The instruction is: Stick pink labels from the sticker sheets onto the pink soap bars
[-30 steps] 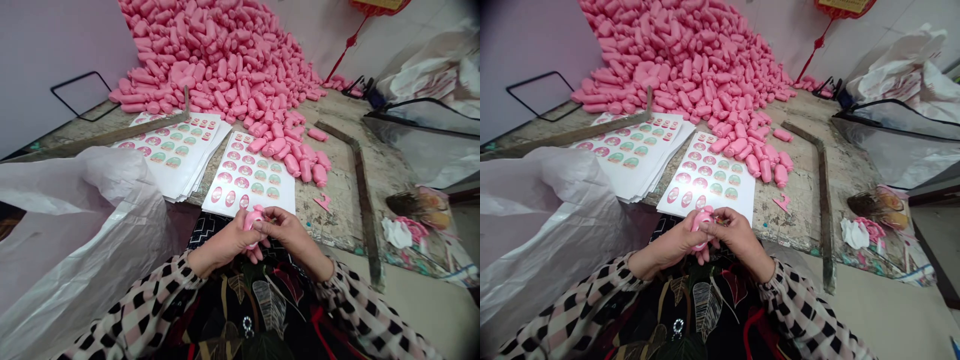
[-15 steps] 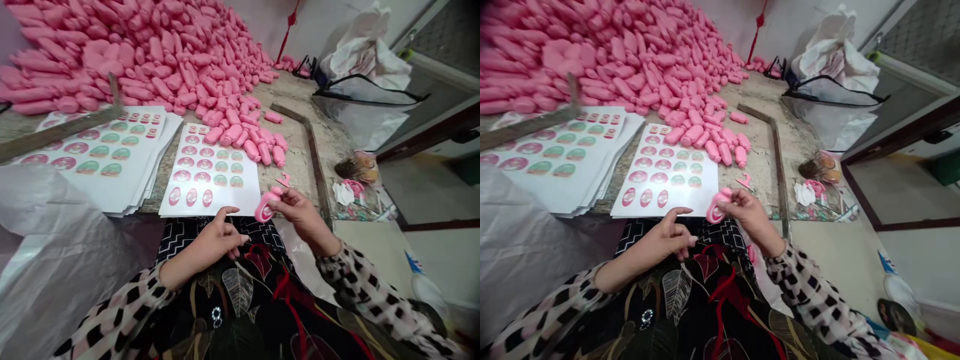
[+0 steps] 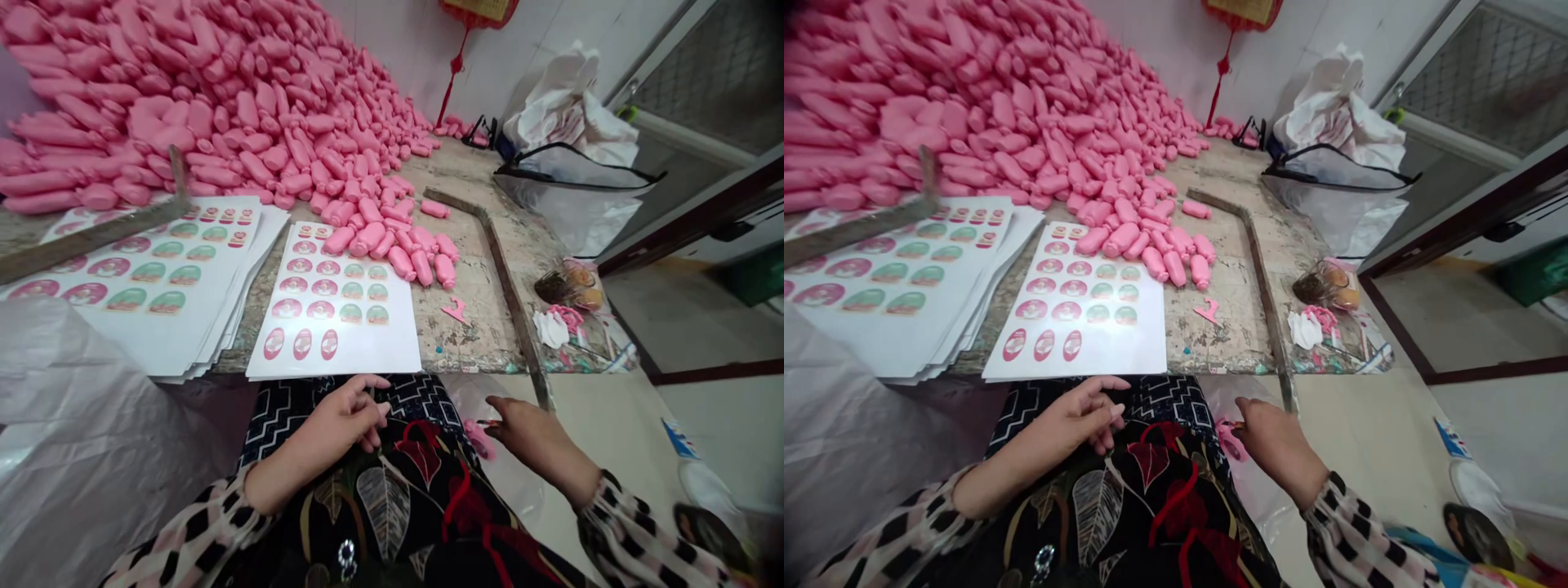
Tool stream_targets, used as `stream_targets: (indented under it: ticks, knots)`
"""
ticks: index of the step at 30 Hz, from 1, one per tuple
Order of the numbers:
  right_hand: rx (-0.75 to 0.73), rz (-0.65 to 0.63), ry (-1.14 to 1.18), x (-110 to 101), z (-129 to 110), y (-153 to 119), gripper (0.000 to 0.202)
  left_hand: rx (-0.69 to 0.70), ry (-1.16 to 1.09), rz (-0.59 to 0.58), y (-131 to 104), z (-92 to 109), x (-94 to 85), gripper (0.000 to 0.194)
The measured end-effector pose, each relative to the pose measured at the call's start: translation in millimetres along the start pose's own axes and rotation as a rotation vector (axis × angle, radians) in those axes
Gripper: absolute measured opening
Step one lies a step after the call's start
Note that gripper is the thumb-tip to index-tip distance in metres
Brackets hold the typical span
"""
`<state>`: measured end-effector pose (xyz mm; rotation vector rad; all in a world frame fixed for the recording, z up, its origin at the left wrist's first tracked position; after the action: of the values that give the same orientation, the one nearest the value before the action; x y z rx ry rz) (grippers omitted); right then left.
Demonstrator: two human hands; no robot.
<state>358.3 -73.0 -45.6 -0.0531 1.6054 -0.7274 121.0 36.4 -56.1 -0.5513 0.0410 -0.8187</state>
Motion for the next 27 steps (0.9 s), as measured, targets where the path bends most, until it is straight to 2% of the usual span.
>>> stream_targets:
  ticks: [5,7,8,10,12,13,16,19,21,23,27]
  knots:
    - [-0.18,0.123,0.33,-48,-22,24,0.027,0.0,0.001,0.035,-2,-4,-2.1,0.037]
    - [-0.229,0.165,0.426,-54,-31,32,0.023,0.0,-0.01,0.052,-3,-5,-3.5,0.037]
    - [-0.237,0.174,0.494,-49,-34,37,0.021,0.002,-0.017,0.059,-4,-5,-4.4,0.036]
    - [-0.198,0.153,0.705,-22,-37,45,0.019,0.009,-0.026,0.075,-6,-4,-6.4,0.036]
    - [-0.039,0.111,0.97,25,-28,51,0.016,0.009,-0.027,0.087,-7,-4,-7.7,0.035]
    - [0.088,0.092,1.099,53,-18,52,0.014,0.002,-0.025,0.089,-7,-4,-7.7,0.034]
    - [0.358,0.063,1.2,123,13,46,0.016,-0.034,-0.008,0.082,-5,-7,-4.5,0.034]
    - [0.537,0.016,1.214,171,44,38,0.018,-0.062,0.016,0.074,-1,-10,0.4,0.034]
    - [0.578,-0.012,1.22,190,57,38,0.021,-0.08,0.021,0.08,1,-12,3.0,0.034]
    - [0.564,-0.014,1.21,200,62,45,0.028,-0.095,0.02,0.086,3,-14,5.3,0.034]
    - [0.453,0.036,1.105,200,60,69,0.041,-0.114,0.042,0.109,5,-13,8.4,0.033]
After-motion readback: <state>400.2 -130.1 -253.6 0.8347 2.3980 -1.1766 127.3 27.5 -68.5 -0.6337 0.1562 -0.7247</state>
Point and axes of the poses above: each hand's wrist, its own y-axis towards the middle knuckle, its own x-axis out of the palm, z = x × y, the point moved 8 cm from there along y, towards the middle knuckle, and after that the axes turned 4 degrees about z, right-handed, at the moved point
